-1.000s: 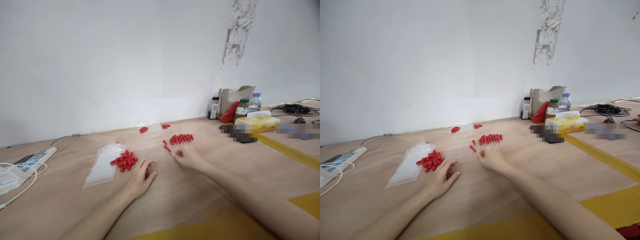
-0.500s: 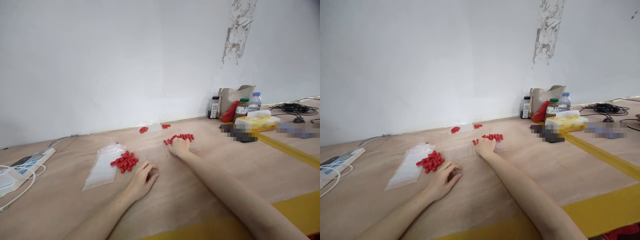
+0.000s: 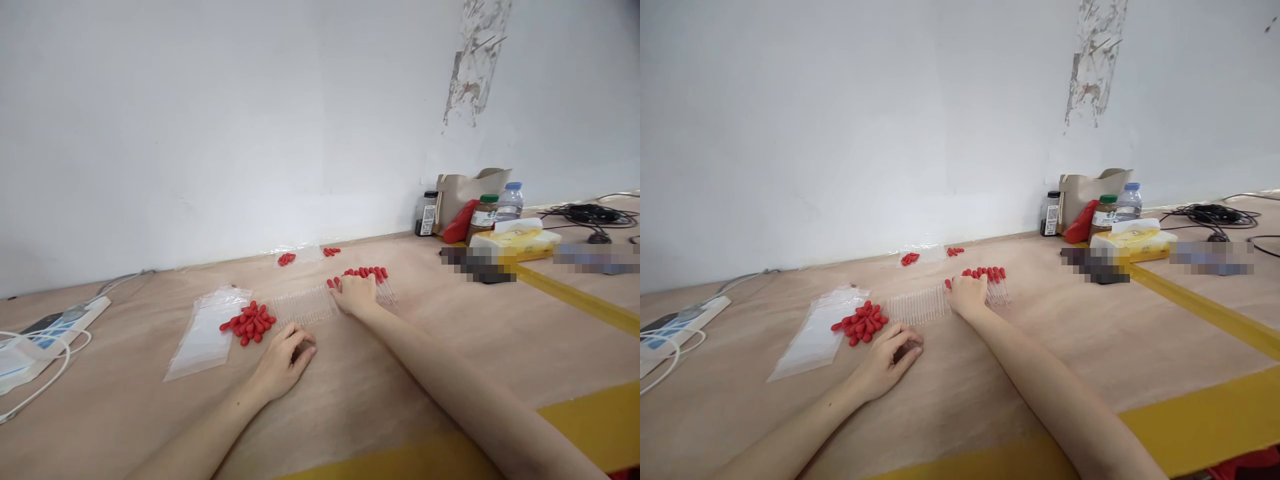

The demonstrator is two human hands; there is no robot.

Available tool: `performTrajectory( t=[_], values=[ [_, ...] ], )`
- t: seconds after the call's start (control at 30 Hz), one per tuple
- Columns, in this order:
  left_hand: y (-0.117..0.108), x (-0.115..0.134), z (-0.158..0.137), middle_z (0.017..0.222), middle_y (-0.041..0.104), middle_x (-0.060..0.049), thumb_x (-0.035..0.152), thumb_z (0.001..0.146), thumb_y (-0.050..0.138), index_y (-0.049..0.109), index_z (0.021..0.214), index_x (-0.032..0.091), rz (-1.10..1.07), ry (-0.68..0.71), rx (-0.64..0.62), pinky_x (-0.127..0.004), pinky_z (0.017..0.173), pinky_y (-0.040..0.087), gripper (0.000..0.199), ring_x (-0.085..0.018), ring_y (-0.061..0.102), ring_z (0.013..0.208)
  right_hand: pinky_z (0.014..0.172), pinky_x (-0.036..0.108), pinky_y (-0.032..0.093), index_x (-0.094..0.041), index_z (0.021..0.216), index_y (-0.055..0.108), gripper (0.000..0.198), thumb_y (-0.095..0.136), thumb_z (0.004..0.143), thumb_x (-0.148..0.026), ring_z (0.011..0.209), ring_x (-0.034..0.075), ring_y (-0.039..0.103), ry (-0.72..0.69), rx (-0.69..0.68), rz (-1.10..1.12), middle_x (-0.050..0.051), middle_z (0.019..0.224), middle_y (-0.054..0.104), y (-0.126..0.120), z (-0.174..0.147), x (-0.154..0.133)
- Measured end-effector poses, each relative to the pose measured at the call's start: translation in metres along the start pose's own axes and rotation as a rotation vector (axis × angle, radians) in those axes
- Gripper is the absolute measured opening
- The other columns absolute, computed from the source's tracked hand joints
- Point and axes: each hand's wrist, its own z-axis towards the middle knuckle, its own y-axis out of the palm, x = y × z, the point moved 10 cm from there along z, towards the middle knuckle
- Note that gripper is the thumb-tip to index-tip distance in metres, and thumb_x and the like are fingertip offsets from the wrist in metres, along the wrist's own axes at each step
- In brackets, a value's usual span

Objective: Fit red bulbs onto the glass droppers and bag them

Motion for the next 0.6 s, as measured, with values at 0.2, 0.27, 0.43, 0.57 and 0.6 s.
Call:
performTrajectory(
  t=[0.2,0.27,0.43,0.57,0.6],
  values=[
    [0.004,0.002,-0.001,0.084,0.052,-0.003,0.022,0.083,0.045,0.056,0.086,0.018,0.008,0.009,-0.005,-0.025,0.061,0.042,0.012,-0.013,0.052,0.068,0.079,0.040,0.024,-0.013,0.089,0.062,0.024,0.048,0.072,-0.023,0.084,0.024,0.058,0.025,-0.154,0.008,0.014,0.088,0.064,0.014,0.005,-0.012],
    [0.005,0.004,0.000,0.084,0.052,-0.003,0.023,0.083,0.045,0.056,0.087,0.019,0.026,0.012,-0.003,-0.025,0.062,0.042,0.013,-0.014,0.052,0.069,0.079,0.041,0.025,-0.013,0.090,0.063,0.024,0.051,0.071,-0.020,0.085,0.024,0.058,0.033,-0.196,0.010,0.016,0.089,0.064,0.017,0.007,-0.015],
    [-0.044,-0.013,0.007,0.081,0.054,-0.004,0.029,0.083,0.042,0.056,0.077,0.017,0.192,-0.043,0.135,-0.029,0.072,0.041,0.020,-0.017,0.052,0.078,0.079,0.042,0.027,-0.013,0.085,0.063,0.020,0.050,0.072,-0.020,0.086,0.026,0.058,0.016,-0.262,0.023,0.016,0.089,0.064,0.021,0.007,-0.022],
    [-0.117,-0.091,-0.008,0.074,0.058,-0.003,0.035,0.078,0.043,0.053,0.071,0.017,0.274,-0.428,0.193,-0.030,0.066,0.042,0.022,-0.019,0.053,0.071,0.073,0.037,0.033,-0.012,0.087,0.061,0.025,0.042,0.079,-0.026,0.085,0.025,0.058,-0.017,-0.244,0.053,0.016,0.092,0.063,0.006,-0.001,-0.017],
    [-0.129,-0.108,-0.014,0.074,0.059,-0.004,0.034,0.075,0.044,0.054,0.072,0.017,0.272,-0.483,0.174,-0.030,0.064,0.042,0.020,-0.019,0.054,0.069,0.071,0.035,0.034,-0.012,0.088,0.059,0.027,0.039,0.081,-0.029,0.084,0.025,0.058,-0.029,-0.225,0.063,0.016,0.093,0.063,0.001,-0.004,-0.013]
  ],
)
